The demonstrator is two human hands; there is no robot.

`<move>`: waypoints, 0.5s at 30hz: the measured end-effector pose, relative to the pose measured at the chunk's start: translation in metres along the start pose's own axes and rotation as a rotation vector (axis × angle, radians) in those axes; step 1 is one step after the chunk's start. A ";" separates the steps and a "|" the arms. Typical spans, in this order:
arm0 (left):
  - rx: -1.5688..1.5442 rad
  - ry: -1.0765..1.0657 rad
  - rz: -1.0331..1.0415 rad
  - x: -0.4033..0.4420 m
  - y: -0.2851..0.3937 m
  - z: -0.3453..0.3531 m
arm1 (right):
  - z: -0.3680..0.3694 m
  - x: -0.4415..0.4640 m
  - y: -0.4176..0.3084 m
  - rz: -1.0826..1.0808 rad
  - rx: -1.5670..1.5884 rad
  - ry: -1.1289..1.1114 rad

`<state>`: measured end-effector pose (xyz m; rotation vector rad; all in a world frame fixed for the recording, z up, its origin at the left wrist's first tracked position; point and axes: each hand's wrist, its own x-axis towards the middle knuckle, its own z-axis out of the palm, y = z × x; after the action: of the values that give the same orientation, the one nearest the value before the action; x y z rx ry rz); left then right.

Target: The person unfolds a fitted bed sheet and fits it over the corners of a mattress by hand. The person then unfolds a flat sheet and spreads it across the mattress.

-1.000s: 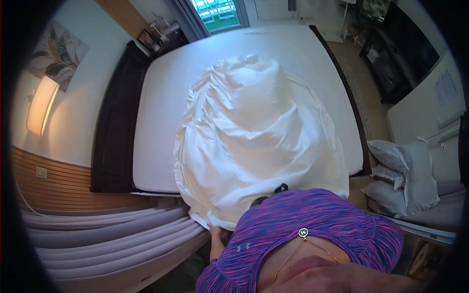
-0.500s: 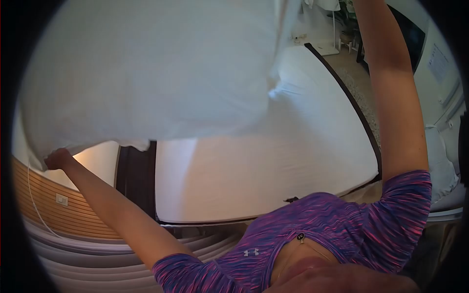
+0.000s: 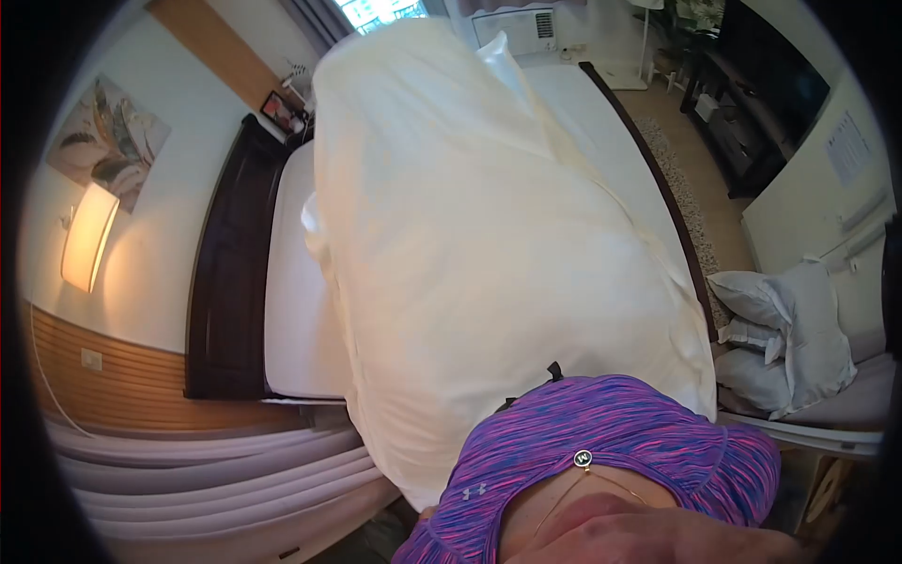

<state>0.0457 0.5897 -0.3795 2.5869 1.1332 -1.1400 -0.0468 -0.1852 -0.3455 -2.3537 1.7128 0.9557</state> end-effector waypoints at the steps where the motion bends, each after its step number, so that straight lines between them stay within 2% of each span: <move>1: 0.012 -0.025 0.044 -0.011 0.005 0.008 | 0.016 -0.017 0.005 -0.025 0.011 -0.047; 5: 0.064 -0.058 0.225 0.001 0.058 0.008 | 0.032 -0.026 -0.062 -0.192 0.271 -0.161; 8: 0.118 0.013 0.386 0.073 0.100 -0.007 | 0.016 0.019 -0.165 -0.336 0.623 -0.177; 9: -0.021 0.044 0.369 0.013 0.143 -0.090 | -0.028 0.003 -0.198 -0.555 0.617 -0.043; 10: -0.222 0.107 0.333 0.030 0.160 -0.106 | -0.050 -0.003 -0.230 -0.626 0.479 0.057; 11: -0.692 0.052 0.294 0.073 0.175 -0.108 | -0.084 -0.027 -0.266 -0.451 0.769 -0.032; 12: -0.835 -0.172 0.051 0.004 0.218 -0.186 | -0.117 -0.046 -0.299 -0.263 1.052 -0.126; 13: -0.660 -0.105 0.078 0.037 0.235 -0.209 | -0.137 -0.044 -0.328 -0.275 1.024 -0.149; 14: -0.822 -0.040 0.162 0.107 0.249 -0.222 | -0.157 -0.040 -0.355 -0.287 1.001 -0.172; 15: -0.986 0.012 0.260 0.171 0.263 -0.236 | -0.131 0.044 -0.398 -0.459 0.956 -0.041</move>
<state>0.4383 0.5867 -0.3768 1.8639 0.9625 -0.3405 0.3693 -0.1266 -0.3781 -1.8700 1.1194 0.0508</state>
